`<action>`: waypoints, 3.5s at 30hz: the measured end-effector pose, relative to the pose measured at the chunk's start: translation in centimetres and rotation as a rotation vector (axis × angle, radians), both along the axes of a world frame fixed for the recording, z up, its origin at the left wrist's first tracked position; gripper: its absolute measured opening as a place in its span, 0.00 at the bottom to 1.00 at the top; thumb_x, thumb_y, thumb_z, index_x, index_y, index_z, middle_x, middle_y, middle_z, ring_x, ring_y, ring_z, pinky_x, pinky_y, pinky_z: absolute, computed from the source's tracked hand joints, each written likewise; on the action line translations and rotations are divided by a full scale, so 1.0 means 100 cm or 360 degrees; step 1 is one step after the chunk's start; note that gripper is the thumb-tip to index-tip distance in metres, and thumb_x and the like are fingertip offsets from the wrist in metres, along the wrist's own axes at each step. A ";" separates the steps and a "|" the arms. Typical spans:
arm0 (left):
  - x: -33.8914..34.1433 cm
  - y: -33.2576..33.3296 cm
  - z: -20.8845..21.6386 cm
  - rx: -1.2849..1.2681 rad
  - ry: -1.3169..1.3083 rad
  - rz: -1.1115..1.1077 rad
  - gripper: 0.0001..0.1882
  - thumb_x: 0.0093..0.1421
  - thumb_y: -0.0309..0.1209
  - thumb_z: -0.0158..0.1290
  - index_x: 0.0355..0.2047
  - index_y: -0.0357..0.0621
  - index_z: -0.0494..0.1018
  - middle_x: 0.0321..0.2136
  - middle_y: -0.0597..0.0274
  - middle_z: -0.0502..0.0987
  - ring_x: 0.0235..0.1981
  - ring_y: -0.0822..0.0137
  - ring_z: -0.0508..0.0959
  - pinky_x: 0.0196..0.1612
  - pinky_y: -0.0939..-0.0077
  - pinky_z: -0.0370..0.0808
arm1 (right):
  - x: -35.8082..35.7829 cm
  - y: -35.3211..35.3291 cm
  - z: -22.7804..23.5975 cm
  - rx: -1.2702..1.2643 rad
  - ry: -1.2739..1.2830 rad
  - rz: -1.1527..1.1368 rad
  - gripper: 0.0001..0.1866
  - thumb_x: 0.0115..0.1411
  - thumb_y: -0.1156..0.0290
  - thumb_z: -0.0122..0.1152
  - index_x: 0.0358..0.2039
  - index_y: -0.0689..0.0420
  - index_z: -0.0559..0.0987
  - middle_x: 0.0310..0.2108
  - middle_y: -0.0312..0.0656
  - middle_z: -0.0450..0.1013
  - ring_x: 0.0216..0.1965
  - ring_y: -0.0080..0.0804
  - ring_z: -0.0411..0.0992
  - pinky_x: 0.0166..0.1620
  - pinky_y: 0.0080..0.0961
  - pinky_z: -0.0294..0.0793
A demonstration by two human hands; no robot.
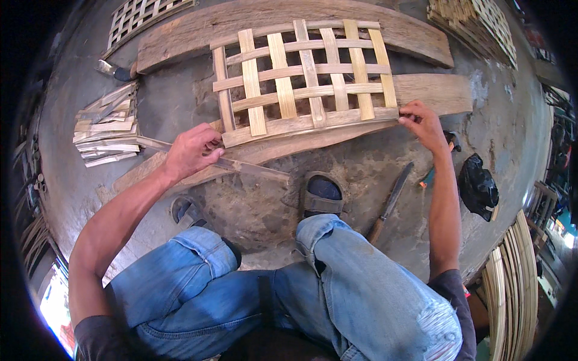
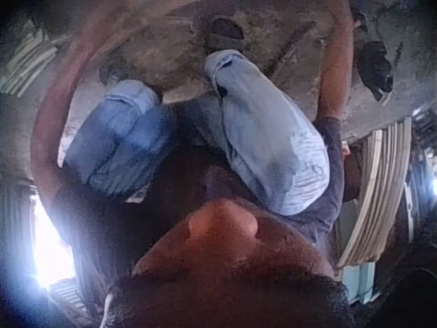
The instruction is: The person weaves thin wooden strips into a lattice pattern on a wooden board. They interlace the strips by hand, adjust the alignment, and use a knife to trim excess material.
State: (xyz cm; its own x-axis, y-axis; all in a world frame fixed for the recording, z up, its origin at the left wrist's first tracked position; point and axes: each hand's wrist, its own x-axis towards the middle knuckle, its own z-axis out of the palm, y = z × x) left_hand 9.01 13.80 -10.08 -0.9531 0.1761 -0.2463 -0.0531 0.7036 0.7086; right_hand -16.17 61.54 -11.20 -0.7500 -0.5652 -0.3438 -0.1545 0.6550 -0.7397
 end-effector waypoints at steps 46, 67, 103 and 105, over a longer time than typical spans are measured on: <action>0.013 0.016 0.001 -0.0064 0.0073 0.0088 0.10 0.51 0.24 0.62 0.31 0.41 0.72 0.32 0.60 0.74 0.31 0.64 0.78 0.36 0.73 0.78 | 0.020 -0.020 -0.003 0.0192 0.0465 -0.0251 0.18 0.48 0.64 0.73 0.38 0.57 0.80 0.24 0.38 0.74 0.27 0.25 0.72 0.34 0.23 0.71; 0.014 0.022 -0.001 -0.0209 0.0229 0.0017 0.11 0.49 0.27 0.62 0.30 0.43 0.71 0.29 0.60 0.73 0.32 0.59 0.77 0.35 0.66 0.75 | -0.004 -0.030 -0.011 -0.0010 -0.0360 -0.0507 0.18 0.50 0.67 0.70 0.39 0.60 0.77 0.27 0.32 0.73 0.29 0.19 0.68 0.34 0.18 0.66; 0.023 0.022 -0.014 -0.0229 0.0068 0.0392 0.18 0.50 0.27 0.62 0.38 0.43 0.66 0.32 0.57 0.76 0.35 0.59 0.79 0.38 0.67 0.76 | 0.003 -0.017 0.005 -0.0285 -0.0744 -0.0703 0.12 0.62 0.66 0.61 0.44 0.55 0.76 0.31 0.27 0.71 0.28 0.13 0.67 0.31 0.12 0.69; 0.021 0.016 -0.018 -0.0170 0.0116 0.0372 0.19 0.50 0.26 0.62 0.40 0.44 0.66 0.33 0.58 0.76 0.35 0.61 0.79 0.39 0.68 0.77 | -0.001 -0.017 0.002 -0.0286 -0.0717 -0.0743 0.13 0.59 0.66 0.64 0.42 0.56 0.77 0.31 0.28 0.72 0.30 0.13 0.67 0.32 0.14 0.69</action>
